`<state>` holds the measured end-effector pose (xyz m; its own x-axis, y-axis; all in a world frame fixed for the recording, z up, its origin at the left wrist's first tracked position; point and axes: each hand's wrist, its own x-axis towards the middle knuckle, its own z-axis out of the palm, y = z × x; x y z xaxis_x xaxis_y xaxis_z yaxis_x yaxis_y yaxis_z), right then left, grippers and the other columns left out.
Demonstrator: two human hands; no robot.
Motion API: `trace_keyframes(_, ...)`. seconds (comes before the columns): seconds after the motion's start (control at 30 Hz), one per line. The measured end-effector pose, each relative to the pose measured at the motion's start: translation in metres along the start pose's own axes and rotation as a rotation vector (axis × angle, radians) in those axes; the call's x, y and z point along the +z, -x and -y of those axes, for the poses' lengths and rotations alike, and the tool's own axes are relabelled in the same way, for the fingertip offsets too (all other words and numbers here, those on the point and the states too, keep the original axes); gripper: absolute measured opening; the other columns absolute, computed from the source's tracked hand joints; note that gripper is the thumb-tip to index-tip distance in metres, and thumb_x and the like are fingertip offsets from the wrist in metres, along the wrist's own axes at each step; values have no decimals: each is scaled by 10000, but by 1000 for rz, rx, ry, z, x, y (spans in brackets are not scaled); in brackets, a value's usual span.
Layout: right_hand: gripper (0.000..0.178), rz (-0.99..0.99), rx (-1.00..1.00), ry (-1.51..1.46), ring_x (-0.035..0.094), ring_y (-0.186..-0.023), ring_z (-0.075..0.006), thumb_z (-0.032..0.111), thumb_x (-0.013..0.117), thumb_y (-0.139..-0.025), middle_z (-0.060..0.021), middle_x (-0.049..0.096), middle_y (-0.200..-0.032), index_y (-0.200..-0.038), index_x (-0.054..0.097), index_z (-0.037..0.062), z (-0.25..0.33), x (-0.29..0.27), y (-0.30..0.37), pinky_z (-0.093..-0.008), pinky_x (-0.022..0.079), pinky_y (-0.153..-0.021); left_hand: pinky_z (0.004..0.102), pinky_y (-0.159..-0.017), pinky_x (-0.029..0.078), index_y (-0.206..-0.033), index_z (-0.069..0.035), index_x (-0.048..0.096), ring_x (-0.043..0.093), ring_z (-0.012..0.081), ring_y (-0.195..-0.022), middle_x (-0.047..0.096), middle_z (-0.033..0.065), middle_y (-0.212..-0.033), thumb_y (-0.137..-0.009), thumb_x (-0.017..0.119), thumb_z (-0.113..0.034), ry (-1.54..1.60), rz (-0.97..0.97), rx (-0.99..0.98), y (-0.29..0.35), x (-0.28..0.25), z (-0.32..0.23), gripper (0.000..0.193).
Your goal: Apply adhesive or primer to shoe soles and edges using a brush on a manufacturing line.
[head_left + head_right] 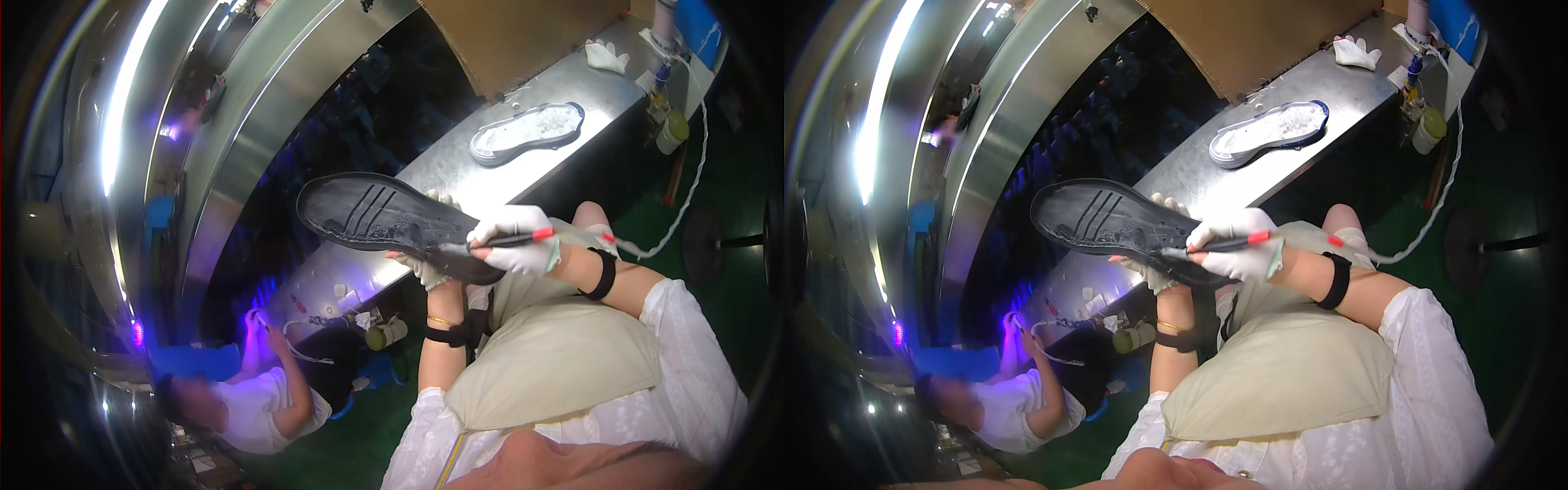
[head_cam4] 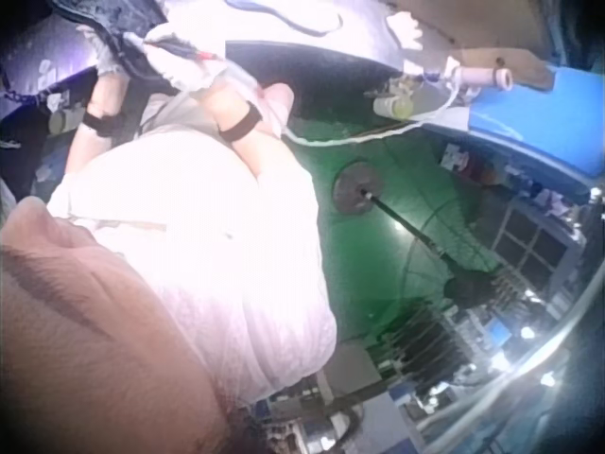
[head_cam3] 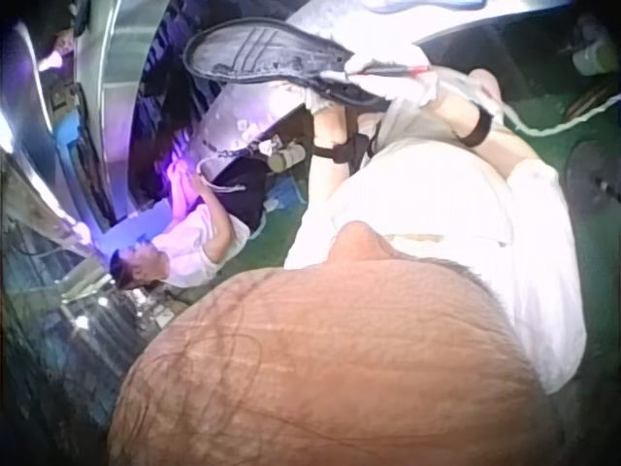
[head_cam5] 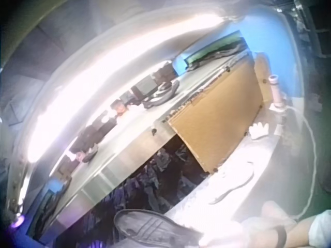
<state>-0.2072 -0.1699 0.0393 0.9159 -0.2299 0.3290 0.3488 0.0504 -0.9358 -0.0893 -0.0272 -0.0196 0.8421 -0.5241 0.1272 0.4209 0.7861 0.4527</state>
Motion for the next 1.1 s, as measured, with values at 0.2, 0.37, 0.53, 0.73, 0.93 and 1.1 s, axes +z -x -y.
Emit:
trace_keyframes(0.2,115,145,-78,-127,677,-846,-150,-49,731,-764,-89,702,-881,-852,681,6,1,-6,2,-294,541,-765,467,-1188,212,-1430,-6,349,435,333,-1322,439,207,-1420,-682,699,-698,218,354,4,-22,1,-8,1078)
trace_keyframes(0.37,117,84,-177,45,683,-850,-184,-42,740,-753,-110,684,-872,-828,661,0,-4,-9,3,-289,536,-753,497,-1178,223,-1426,31,329,416,355,-1320,442,232,-1403,-652,711,-706,230,247,55,-26,1,-13,1135)
trace_keyframes(0.53,111,129,354,-435,656,-785,-120,31,717,-804,-56,698,-925,-907,676,39,-7,-11,6,-274,528,-716,511,-1176,223,-1408,60,340,426,356,-1312,454,244,-1389,-623,706,-732,295,289,-29,-32,10,-18,1173)
trace_keyframes(0.73,114,39,41,-216,631,-855,-127,-31,677,-812,-54,678,-917,-912,659,22,-17,-8,5,-268,496,-800,500,-1166,246,-1392,54,369,456,327,-1293,472,226,-1381,-640,656,-764,139,226,-65,-25,18,-24,1148)
trace_keyframes(0.93,90,138,644,-468,652,-813,-125,33,702,-825,-69,693,-921,-904,658,33,-13,-20,6,-250,504,-713,501,-1123,324,-1399,6,382,510,327,-1234,507,210,-1337,-639,666,-750,-12,322,-130,-34,21,-32,1109)
trace_keyframes(1.1,89,-61,92,-231,647,-800,-131,-16,697,-817,-63,685,-875,-875,640,22,-11,-18,-2,-270,515,-731,472,-1037,434,-1375,11,407,567,320,-1150,542,193,-1285,-607,632,-807,-274,215,-158,-31,37,-37,1144)
